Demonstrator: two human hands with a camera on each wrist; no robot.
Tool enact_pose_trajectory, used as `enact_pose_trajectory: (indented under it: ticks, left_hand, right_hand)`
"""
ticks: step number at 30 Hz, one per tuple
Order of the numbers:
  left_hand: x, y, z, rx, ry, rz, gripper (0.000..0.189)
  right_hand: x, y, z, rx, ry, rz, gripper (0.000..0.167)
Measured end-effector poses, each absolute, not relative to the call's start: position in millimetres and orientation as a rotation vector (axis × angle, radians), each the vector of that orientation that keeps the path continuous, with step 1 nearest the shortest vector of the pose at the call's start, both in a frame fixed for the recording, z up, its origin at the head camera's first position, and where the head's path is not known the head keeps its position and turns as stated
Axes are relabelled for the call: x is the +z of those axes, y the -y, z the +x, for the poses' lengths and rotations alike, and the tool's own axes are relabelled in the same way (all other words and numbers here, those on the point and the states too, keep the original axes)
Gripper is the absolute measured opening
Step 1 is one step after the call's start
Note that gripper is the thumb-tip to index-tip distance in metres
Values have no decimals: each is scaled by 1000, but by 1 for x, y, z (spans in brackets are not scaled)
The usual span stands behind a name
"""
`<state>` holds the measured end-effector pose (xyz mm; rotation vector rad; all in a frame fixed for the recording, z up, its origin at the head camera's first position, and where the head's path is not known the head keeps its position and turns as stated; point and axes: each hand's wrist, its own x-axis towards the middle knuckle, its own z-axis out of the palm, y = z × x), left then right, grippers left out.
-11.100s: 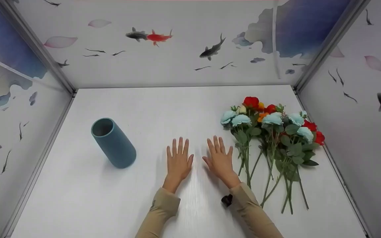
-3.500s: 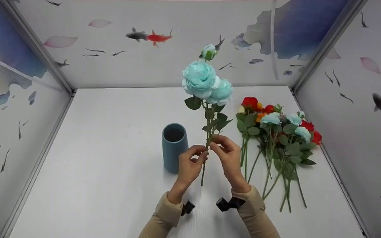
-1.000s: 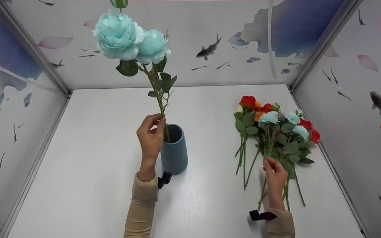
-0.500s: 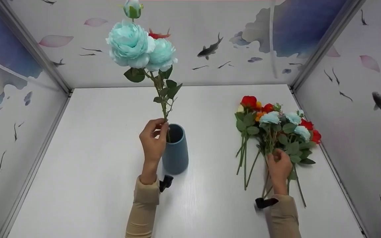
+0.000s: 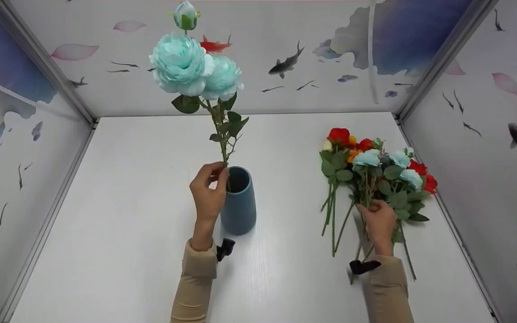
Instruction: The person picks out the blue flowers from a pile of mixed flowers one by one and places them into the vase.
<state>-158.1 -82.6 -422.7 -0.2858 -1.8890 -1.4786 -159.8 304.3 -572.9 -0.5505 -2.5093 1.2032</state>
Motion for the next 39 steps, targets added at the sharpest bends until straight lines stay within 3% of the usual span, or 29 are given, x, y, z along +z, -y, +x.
enact_pose_trajectory:
  ticks: [9,20,26,39]
  left_hand:
    - [-427,82,-158,-1421,1889,-304,12]
    - [-467,86,-177,-1283,1876,-326,15]
    - [-467,84,-177,-1272,1873,-324,13]
    - [-469,83,-177,-1274,1871,-312,11]
  right_hand:
    - [-575,-302,-163,1059,2554,-560,38]
    - [-578,-304,-163,939,2550,-540,19]
    - [-574,-304,-161,833,2618,-501,45]
    - [-572,-301,-155,742,2649,-522,49]
